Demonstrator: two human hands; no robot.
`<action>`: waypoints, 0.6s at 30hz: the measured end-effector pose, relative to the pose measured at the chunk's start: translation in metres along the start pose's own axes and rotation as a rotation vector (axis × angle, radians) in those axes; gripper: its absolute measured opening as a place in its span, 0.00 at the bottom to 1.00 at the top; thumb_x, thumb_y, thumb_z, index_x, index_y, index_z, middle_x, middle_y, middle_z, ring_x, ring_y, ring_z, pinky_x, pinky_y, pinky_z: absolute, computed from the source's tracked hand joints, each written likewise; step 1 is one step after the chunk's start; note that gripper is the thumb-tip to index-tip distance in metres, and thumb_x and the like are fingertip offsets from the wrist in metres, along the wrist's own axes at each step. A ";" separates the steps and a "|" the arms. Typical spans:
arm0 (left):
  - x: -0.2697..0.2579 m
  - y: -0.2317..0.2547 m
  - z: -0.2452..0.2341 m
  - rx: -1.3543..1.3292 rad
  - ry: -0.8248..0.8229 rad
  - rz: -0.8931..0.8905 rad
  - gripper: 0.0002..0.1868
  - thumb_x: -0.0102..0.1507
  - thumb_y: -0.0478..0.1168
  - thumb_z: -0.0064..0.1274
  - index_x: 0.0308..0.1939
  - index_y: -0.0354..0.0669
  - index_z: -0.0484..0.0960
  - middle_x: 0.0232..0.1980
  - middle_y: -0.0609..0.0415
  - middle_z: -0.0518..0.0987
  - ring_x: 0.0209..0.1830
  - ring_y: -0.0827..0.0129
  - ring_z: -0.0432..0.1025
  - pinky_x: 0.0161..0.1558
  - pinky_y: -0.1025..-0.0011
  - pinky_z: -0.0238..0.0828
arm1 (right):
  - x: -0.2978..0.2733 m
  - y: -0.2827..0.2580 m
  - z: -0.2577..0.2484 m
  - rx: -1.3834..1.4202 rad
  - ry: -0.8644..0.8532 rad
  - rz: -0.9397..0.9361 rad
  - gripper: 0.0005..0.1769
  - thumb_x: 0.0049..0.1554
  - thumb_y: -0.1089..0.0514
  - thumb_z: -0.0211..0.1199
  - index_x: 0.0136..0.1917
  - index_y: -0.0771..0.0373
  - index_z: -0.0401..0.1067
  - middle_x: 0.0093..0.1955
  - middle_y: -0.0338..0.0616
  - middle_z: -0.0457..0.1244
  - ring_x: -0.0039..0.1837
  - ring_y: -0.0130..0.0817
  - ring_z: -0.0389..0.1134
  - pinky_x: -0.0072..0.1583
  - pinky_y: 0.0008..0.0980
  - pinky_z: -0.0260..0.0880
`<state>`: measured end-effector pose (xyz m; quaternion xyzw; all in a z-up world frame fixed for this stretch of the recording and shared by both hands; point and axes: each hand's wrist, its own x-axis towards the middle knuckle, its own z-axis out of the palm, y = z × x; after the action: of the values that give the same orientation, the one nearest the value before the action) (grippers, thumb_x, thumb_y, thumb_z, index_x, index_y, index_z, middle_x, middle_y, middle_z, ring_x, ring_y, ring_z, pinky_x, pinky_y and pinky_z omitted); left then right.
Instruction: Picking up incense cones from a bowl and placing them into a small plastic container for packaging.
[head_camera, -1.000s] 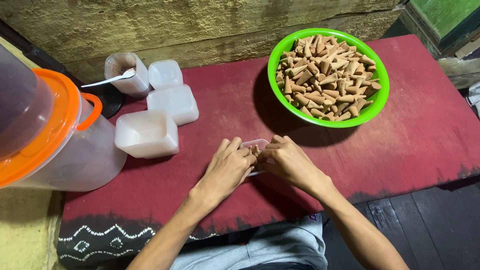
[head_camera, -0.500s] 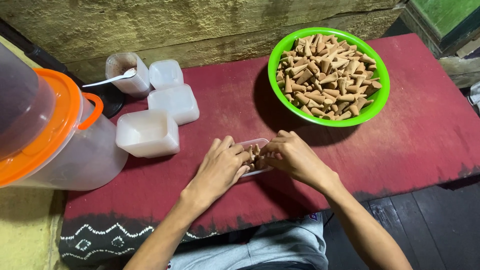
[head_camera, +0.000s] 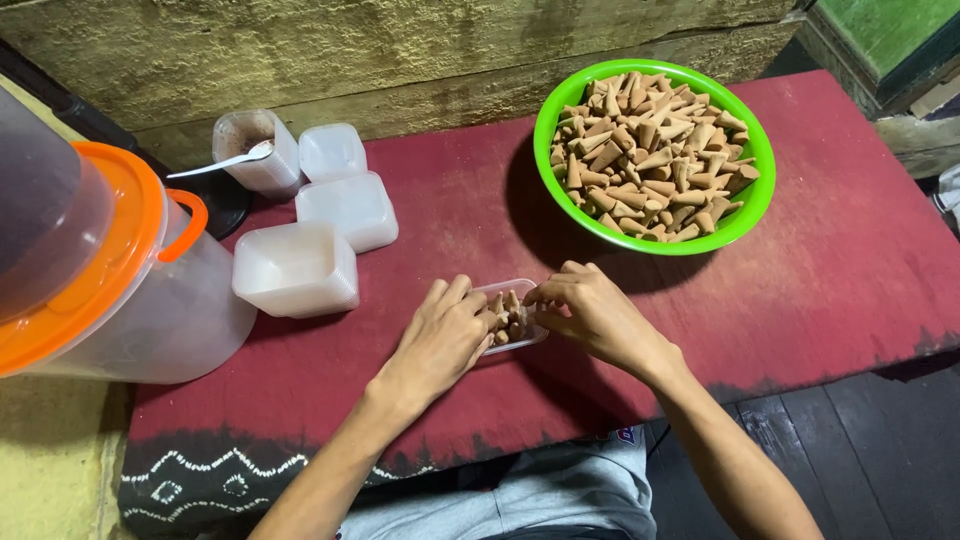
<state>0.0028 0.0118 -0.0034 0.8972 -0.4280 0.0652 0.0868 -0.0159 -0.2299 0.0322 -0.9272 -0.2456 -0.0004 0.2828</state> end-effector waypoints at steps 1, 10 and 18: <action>0.000 0.000 0.000 0.001 0.000 0.000 0.06 0.61 0.46 0.57 0.34 0.52 0.84 0.38 0.59 0.76 0.48 0.64 0.64 0.48 0.65 0.59 | 0.000 0.000 0.001 0.001 0.001 0.000 0.05 0.55 0.51 0.69 0.41 0.52 0.77 0.35 0.35 0.68 0.45 0.34 0.68 0.50 0.34 0.62; -0.003 0.003 -0.007 0.048 -0.006 -0.001 0.07 0.61 0.48 0.58 0.32 0.53 0.84 0.37 0.60 0.76 0.47 0.64 0.64 0.48 0.65 0.59 | 0.000 0.001 0.005 0.009 0.005 -0.028 0.05 0.54 0.52 0.70 0.41 0.53 0.77 0.35 0.37 0.68 0.45 0.37 0.68 0.50 0.36 0.63; -0.006 -0.001 -0.020 -0.023 -0.002 -0.072 0.08 0.62 0.48 0.59 0.40 0.52 0.83 0.39 0.59 0.77 0.47 0.65 0.65 0.47 0.66 0.61 | -0.001 -0.005 -0.006 0.050 0.028 0.025 0.04 0.55 0.55 0.69 0.39 0.53 0.77 0.35 0.37 0.69 0.45 0.35 0.69 0.50 0.34 0.63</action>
<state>-0.0010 0.0215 0.0150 0.9110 -0.3964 0.0562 0.0990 -0.0181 -0.2295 0.0397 -0.9228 -0.2299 -0.0038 0.3092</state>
